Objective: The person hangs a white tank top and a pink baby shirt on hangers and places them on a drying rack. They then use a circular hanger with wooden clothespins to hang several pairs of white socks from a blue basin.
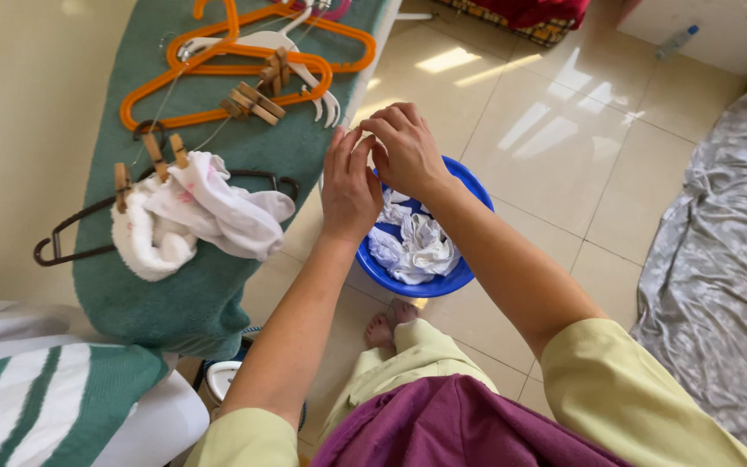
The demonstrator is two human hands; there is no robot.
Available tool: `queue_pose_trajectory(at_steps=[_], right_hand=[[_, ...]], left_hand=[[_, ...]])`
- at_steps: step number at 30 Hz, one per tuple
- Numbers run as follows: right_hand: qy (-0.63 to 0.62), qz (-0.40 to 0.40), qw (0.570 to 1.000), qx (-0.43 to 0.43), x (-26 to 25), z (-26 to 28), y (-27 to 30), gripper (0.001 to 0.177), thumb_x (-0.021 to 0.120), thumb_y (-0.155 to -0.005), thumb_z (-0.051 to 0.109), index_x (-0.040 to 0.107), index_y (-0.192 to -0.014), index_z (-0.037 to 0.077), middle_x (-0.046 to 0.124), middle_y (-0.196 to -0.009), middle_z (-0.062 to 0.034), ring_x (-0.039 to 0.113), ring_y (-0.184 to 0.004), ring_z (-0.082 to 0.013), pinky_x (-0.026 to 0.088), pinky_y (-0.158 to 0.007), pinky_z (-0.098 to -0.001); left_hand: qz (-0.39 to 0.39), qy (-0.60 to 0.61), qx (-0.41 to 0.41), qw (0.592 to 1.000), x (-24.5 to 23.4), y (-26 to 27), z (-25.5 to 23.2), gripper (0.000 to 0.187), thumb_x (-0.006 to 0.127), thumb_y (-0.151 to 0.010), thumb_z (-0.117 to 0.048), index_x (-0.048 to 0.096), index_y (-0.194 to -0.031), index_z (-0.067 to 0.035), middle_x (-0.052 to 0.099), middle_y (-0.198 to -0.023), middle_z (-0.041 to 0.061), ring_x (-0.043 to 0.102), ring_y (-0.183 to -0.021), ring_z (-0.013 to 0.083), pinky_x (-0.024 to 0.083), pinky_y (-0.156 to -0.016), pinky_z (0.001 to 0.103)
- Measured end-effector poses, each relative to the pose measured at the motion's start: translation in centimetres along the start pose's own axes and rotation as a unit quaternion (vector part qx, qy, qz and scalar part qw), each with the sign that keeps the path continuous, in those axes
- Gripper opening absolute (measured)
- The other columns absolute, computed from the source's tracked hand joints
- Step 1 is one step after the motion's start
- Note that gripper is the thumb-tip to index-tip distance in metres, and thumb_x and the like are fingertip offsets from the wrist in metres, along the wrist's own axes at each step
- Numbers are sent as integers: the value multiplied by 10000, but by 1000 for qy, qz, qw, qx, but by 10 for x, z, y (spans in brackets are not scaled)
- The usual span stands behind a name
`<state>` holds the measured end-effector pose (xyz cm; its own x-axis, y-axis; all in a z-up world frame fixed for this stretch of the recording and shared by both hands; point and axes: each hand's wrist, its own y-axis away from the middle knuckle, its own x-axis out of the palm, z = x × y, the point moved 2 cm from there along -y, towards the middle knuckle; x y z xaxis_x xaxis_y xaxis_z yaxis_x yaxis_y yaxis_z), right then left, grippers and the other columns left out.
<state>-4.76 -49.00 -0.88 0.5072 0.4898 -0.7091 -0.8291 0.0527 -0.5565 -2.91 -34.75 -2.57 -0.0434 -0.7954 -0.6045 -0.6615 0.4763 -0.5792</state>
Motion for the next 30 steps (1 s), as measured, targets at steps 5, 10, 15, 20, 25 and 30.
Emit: queue_pose_trajectory(at_steps=[5, 10, 15, 20, 25, 30], right_hand=[[37, -3, 998, 50, -4, -35, 34, 378, 710, -808, 20, 733, -1166, 138, 677, -1179, -90, 563, -1177, -364, 503, -970, -479], [42, -2, 995, 89, 16, -82, 76, 419, 718, -839, 36, 724, -1238, 165, 670, -1201, -110, 556, -1174, -380, 502, -982, -490], [44, 16, 991, 129, 58, -131, 130, 494, 716, -814, 42, 712, -1291, 172, 666, -1207, -124, 553, -1171, -383, 499, -990, -495], [47, 22, 985, 162, 119, -187, 191, 509, 722, -831, 51, 699, -1325, 175, 650, -1231, -145, 547, -1168, -397, 495, -988, -493], [47, 38, 978, 198, 180, -239, 256, 510, 725, -812, 42, 700, -1305, 167, 652, -1232, -131, 544, -1161, -392, 494, -975, -488], [52, 33, 976, 207, 240, -284, 321, 486, 733, -817, 33, 700, -1289, 147, 652, -1236, -117, 537, -1166, -397, 494, -998, -483]], left_hand=[[70, 7, 8, 998, 45, 12, 5, 483, 555, -924, 5, 545, -1401, -70, 490, -1520, 147, 407, -1459, 429, 347, -1219, 524], [104, -3, 12, 995, 106, 35, 28, 561, 569, -909, 13, 518, -1459, -84, 470, -1553, 128, 408, -1463, 409, 340, -1211, 523], [145, -18, 14, 989, 173, 74, 70, 632, 582, -855, 38, 523, -1469, -97, 478, -1558, 124, 405, -1467, 403, 339, -1202, 519], [158, -31, -20, 987, 247, 126, 136, 614, 622, -827, 33, 541, -1424, -80, 509, -1526, 128, 396, -1463, 420, 316, -1217, 494], [216, -47, -104, 970, 319, 193, 219, 577, 640, -824, 15, 558, -1392, -52, 534, -1487, 147, 395, -1430, 432, 294, -1203, 468], [285, -74, -203, 934, 388, 273, 295, 552, 628, -840, -12, 574, -1383, -98, 563, -1469, 111, 405, -1419, 419, 328, -1170, 472]])
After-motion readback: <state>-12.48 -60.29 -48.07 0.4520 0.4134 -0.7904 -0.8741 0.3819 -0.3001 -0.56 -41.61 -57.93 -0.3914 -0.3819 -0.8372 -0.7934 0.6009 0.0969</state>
